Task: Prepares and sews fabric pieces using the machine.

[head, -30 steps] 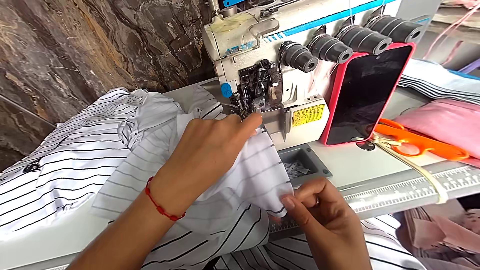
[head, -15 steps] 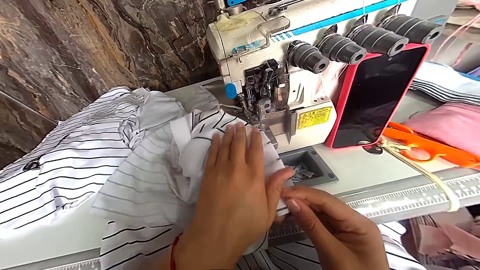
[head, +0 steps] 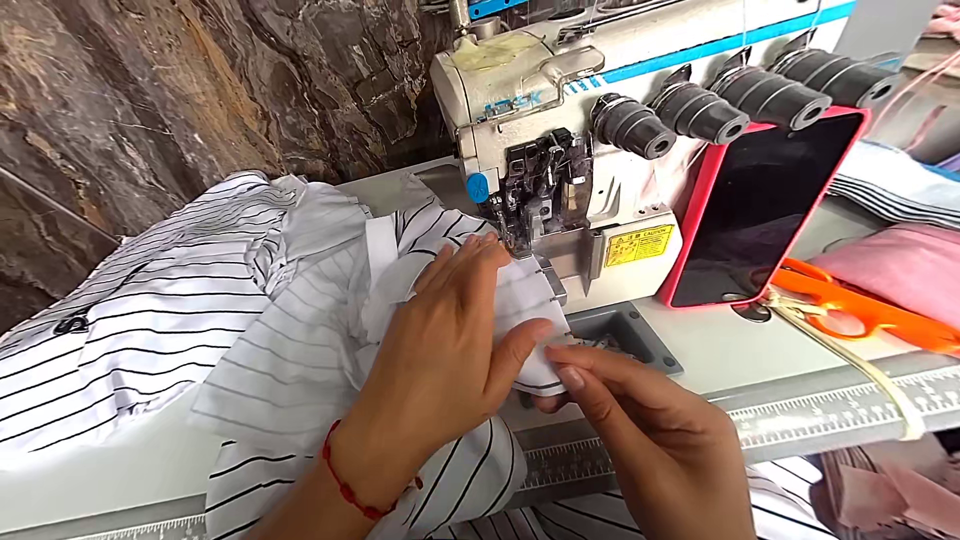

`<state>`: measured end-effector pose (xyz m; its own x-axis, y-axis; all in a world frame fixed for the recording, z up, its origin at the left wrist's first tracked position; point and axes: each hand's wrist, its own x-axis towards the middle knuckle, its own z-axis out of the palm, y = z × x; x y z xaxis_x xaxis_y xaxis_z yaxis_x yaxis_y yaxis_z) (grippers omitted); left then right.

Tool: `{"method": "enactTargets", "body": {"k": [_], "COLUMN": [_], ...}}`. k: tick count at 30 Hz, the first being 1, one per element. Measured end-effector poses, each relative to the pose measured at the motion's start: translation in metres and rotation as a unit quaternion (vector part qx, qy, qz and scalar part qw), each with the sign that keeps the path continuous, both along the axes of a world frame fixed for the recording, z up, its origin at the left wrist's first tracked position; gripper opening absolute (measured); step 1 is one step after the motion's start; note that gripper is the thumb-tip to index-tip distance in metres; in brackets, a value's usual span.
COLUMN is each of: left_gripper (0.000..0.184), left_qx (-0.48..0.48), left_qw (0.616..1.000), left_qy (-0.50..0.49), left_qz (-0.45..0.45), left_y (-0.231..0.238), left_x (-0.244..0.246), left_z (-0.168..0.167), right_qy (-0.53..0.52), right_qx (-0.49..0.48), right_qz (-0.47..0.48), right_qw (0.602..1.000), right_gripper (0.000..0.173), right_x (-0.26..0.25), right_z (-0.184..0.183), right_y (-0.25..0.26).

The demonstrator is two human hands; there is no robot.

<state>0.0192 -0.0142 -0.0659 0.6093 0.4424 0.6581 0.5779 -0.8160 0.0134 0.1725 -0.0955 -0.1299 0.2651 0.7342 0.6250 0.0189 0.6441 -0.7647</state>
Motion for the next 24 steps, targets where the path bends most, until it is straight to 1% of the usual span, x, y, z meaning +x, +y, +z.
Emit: {"method": "enactTargets", "body": {"k": [2, 3, 5, 7, 11, 13, 17, 19, 21, 24], "left_gripper": [0.053, 0.052, 0.059, 0.067, 0.072, 0.071, 0.072, 0.073, 0.075, 0.067], "left_qx": [0.026, 0.039, 0.044, 0.036, 0.009, -0.019, -0.055, -0.059, -0.072, -0.091], "left_qw": [0.999, 0.999, 0.998, 0.998, 0.994, 0.99, 0.984, 0.984, 0.982, 0.981], "left_qy": [0.001, -0.001, 0.011, 0.026, 0.038, 0.042, 0.058, 0.067, 0.08, 0.083], "left_qz": [-0.022, -0.027, -0.035, -0.048, -0.099, -0.131, -0.157, -0.157, -0.157, -0.152], "left_y": [-0.009, -0.017, -0.027, -0.025, 0.001, 0.02, 0.049, 0.06, 0.071, 0.09], "left_x": [-0.008, -0.01, -0.015, -0.021, -0.03, -0.034, -0.038, -0.038, -0.038, -0.037], "left_z": [-0.007, -0.012, -0.02, -0.022, -0.009, -0.001, 0.012, 0.016, 0.021, 0.027], "right_qy": [-0.019, -0.028, -0.041, -0.048, -0.074, -0.107, -0.241, -0.287, -0.311, -0.317], "right_qx": [0.001, 0.0, -0.004, -0.006, 0.012, -0.001, -0.052, -0.064, -0.066, -0.084], "right_qz": [0.001, 0.0, -0.006, -0.015, -0.058, -0.091, -0.159, -0.18, -0.177, -0.127], "right_qw": [1.0, 1.0, 0.999, 0.999, 0.995, 0.99, 0.956, 0.939, 0.932, 0.936], "right_gripper": [0.017, 0.017, 0.017, 0.017, 0.017, 0.019, 0.029, 0.033, 0.034, 0.032], "right_x": [0.003, 0.004, 0.006, 0.006, 0.005, 0.008, 0.014, 0.014, 0.011, 0.007], "right_z": [0.001, 0.001, -0.001, -0.003, 0.001, 0.008, 0.026, 0.031, 0.034, 0.04], "right_y": [-0.002, -0.004, -0.006, -0.003, 0.019, 0.03, 0.033, 0.031, 0.025, 0.007]}}
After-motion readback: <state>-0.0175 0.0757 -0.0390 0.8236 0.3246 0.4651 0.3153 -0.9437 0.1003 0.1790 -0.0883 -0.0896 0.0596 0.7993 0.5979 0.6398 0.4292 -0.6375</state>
